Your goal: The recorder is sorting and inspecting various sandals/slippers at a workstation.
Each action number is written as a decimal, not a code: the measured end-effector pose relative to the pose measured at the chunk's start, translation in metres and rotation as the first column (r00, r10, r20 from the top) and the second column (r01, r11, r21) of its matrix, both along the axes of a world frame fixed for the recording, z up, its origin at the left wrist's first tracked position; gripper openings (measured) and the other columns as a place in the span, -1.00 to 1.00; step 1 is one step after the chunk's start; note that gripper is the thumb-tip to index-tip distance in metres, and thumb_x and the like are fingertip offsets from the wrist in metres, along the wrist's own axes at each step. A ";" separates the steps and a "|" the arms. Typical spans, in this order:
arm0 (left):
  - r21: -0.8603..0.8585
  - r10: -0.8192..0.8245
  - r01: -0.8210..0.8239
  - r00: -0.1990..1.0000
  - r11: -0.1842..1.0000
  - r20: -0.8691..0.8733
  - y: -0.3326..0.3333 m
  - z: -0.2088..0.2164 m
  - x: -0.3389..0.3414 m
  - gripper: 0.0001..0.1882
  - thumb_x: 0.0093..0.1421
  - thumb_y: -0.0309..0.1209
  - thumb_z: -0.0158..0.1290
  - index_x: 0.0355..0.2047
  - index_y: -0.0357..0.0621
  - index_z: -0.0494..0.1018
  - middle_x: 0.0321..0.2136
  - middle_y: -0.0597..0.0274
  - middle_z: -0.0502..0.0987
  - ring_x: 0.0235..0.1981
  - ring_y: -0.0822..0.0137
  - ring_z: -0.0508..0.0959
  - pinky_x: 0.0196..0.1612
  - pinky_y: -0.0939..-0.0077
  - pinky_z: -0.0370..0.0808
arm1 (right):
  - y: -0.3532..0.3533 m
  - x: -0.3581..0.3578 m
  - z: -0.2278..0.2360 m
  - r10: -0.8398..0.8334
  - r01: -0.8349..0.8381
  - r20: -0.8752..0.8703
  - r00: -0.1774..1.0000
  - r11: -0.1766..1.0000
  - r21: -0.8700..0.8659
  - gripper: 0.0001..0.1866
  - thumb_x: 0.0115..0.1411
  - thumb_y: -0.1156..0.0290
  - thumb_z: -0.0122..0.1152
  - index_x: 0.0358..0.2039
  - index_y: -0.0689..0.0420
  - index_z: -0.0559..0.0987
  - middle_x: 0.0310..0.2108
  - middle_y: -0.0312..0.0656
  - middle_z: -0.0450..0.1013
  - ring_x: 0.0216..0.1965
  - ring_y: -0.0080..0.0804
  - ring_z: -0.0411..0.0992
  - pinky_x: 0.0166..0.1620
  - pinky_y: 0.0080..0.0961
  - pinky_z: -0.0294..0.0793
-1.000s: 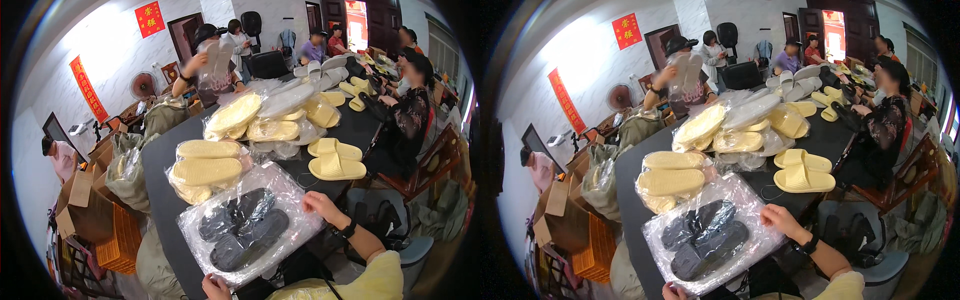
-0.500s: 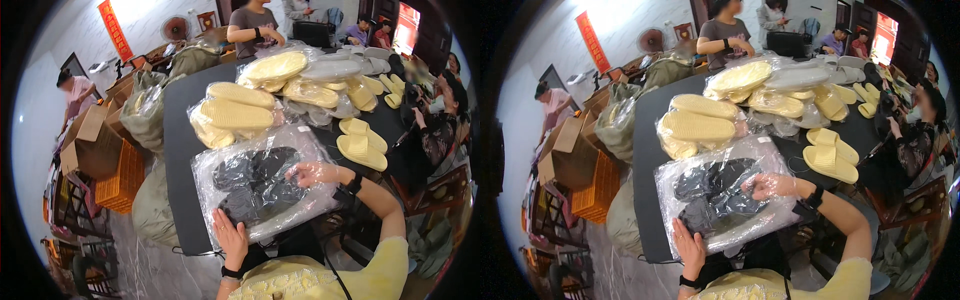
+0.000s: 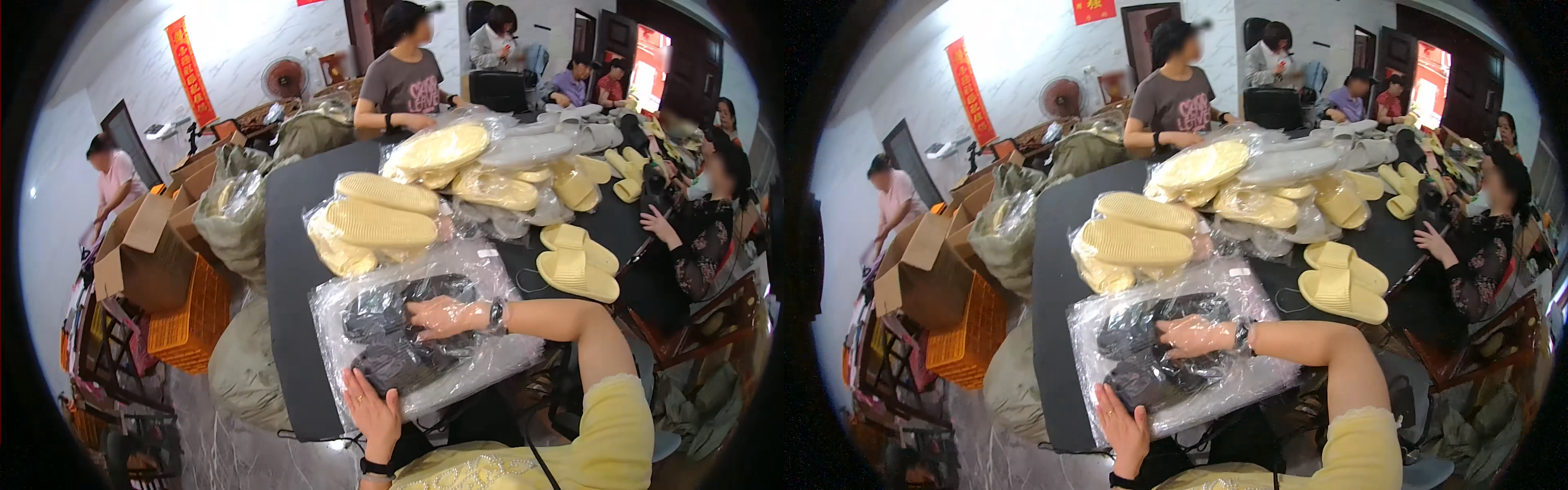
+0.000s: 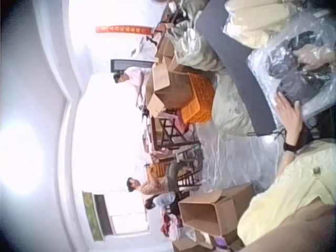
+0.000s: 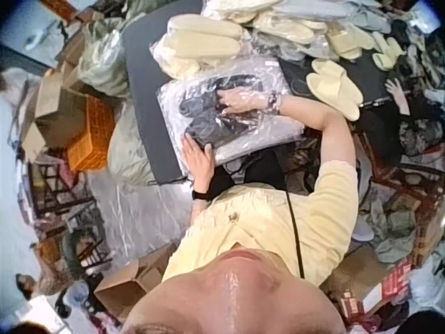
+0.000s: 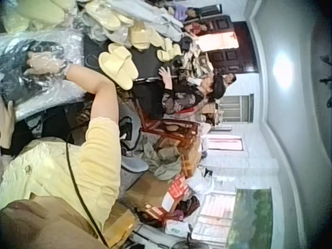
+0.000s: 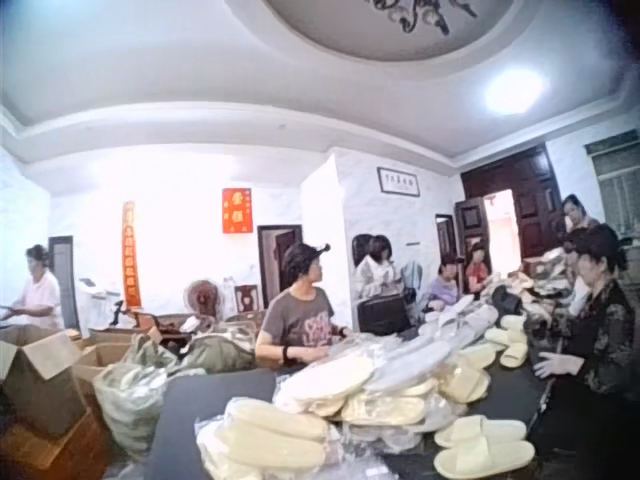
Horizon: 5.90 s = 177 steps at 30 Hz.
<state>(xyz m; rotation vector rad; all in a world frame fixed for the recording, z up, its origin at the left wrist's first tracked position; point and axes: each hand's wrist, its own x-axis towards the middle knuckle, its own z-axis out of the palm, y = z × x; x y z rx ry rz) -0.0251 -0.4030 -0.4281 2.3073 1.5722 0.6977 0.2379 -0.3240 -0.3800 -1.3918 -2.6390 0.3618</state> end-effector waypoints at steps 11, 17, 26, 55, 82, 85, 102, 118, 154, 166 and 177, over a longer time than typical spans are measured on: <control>0.059 -0.068 0.073 0.995 0.996 -0.078 0.000 0.006 0.020 -0.01 -0.03 0.16 0.08 0.19 -0.36 0.07 0.22 -0.36 -0.06 0.27 -0.18 -0.04 0.25 0.06 -0.09 | -0.051 0.194 -0.056 -0.228 0.182 0.096 0.969 0.919 0.349 -0.59 0.03 0.18 0.16 -0.18 0.15 0.38 -0.25 -0.08 0.37 -0.26 -0.08 0.43 -0.30 -0.23 0.46; 0.114 -0.015 0.027 0.994 0.993 -0.108 0.000 0.005 0.005 0.04 -0.09 0.27 0.07 0.17 -0.35 0.13 0.21 -0.38 -0.03 0.24 -0.23 -0.01 0.22 0.02 -0.03 | -0.124 0.157 0.102 -0.743 0.600 0.258 0.618 0.657 0.457 -0.75 -0.07 0.22 0.20 -0.59 0.17 0.54 -0.41 -0.14 0.41 -0.44 -0.13 0.43 -0.39 -0.19 0.39; 0.168 -0.008 0.033 0.989 0.985 -0.145 -0.001 0.004 0.009 0.10 -0.13 0.33 0.05 0.18 -0.35 0.12 0.19 -0.42 -0.02 0.23 -0.27 0.00 0.21 -0.02 -0.01 | -0.153 0.069 0.182 -0.498 0.775 -0.594 0.631 0.424 0.468 -0.84 0.02 0.52 0.06 -0.36 0.31 0.45 -0.47 0.04 0.33 -0.42 -0.07 0.32 -0.30 -0.33 0.32; 0.127 0.017 -0.008 0.997 0.992 -0.070 -0.001 0.003 0.003 0.02 -0.10 0.28 0.06 0.17 -0.27 0.17 0.20 -0.39 0.00 0.25 -0.22 0.01 0.22 -0.01 -0.01 | -0.075 0.026 0.039 -0.811 0.829 -0.177 0.557 0.556 0.059 -0.58 0.04 0.10 0.17 -0.52 0.31 0.54 -0.49 0.13 0.44 -0.41 0.10 0.44 -0.33 -0.14 0.42; 0.273 -0.045 0.029 0.997 0.961 0.054 -0.012 0.002 -0.012 -0.30 -0.13 0.10 0.17 -0.20 -0.31 0.44 -0.08 -0.12 0.37 0.09 -0.15 0.23 0.16 -0.08 0.03 | -0.008 -0.085 0.043 -0.368 0.358 -0.124 0.922 0.929 -0.091 -0.54 0.07 0.06 0.10 -0.50 0.31 0.54 -0.39 0.05 0.45 -0.34 0.03 0.45 -0.24 -0.19 0.45; 0.227 -0.164 0.144 0.984 0.963 0.069 -0.024 0.017 -0.008 -0.40 -0.06 -0.10 0.16 -0.12 -0.32 0.40 -0.07 -0.12 0.37 0.02 -0.17 0.27 0.14 -0.09 0.07 | -0.019 -0.088 0.036 -0.281 0.262 -0.190 0.941 0.958 -0.117 -0.52 0.09 0.06 0.10 -0.48 0.33 0.54 -0.38 0.07 0.44 -0.33 0.03 0.45 -0.25 -0.19 0.44; 0.083 -0.067 0.079 0.987 0.993 -0.143 -0.015 -0.008 -0.003 -0.43 0.12 -0.28 -0.12 0.14 -0.23 0.21 0.20 -0.16 0.12 0.23 -0.14 0.07 0.20 -0.07 -0.02 | 0.036 -0.088 -0.003 -0.383 0.406 -0.180 0.906 0.907 0.116 -0.71 0.01 0.24 0.10 -0.53 0.25 0.54 -0.45 0.05 0.45 -0.44 0.06 0.47 -0.32 -0.12 0.46; 0.052 -0.058 0.066 0.987 0.996 -0.151 -0.018 0.000 -0.002 -0.14 0.01 0.12 0.06 0.14 -0.28 0.18 0.21 -0.22 0.05 0.24 -0.19 0.01 0.21 -0.08 -0.08 | -0.037 -0.024 0.011 -0.608 0.610 -0.044 0.793 0.791 0.054 -0.61 0.07 0.11 0.07 -0.51 0.24 0.56 -0.42 0.02 0.47 -0.44 0.02 0.48 -0.35 -0.16 0.49; 0.074 -0.091 0.113 0.964 0.991 -0.250 -0.019 -0.001 -0.004 -0.10 0.03 0.12 0.04 0.18 -0.32 0.10 0.23 -0.26 0.00 0.24 -0.24 -0.02 0.22 -0.09 -0.09 | -0.127 0.224 -0.007 -0.921 0.922 -0.037 0.387 0.386 0.028 -0.59 -0.12 0.11 0.37 -0.43 0.21 0.53 -0.45 -0.05 0.46 -0.37 -0.07 0.45 -0.32 -0.25 0.40; 0.063 -0.091 0.107 0.970 0.992 -0.224 -0.016 0.001 -0.004 -0.14 0.04 0.11 0.03 0.15 -0.32 0.16 0.21 -0.24 0.04 0.25 -0.17 -0.02 0.22 -0.06 -0.10 | -0.136 -0.003 0.037 -0.678 0.034 -0.734 -0.035 0.734 -0.679 -0.60 0.31 0.23 -0.09 0.09 0.15 0.34 -0.19 -0.25 0.42 -0.38 -0.59 0.41 -0.31 -0.63 0.43; 0.193 -0.025 0.062 0.982 0.979 -0.186 -0.021 -0.005 -0.006 -0.17 0.00 0.18 0.02 0.09 -0.24 0.28 0.16 -0.22 0.16 0.19 -0.18 0.14 0.16 -0.08 0.03 | -0.115 0.004 -0.060 -0.626 -0.532 -0.226 -0.747 0.766 -0.361 -0.49 0.30 0.07 -0.22 0.04 0.22 0.35 -0.07 -0.14 0.38 -0.35 -0.48 0.34 -0.24 -0.49 0.34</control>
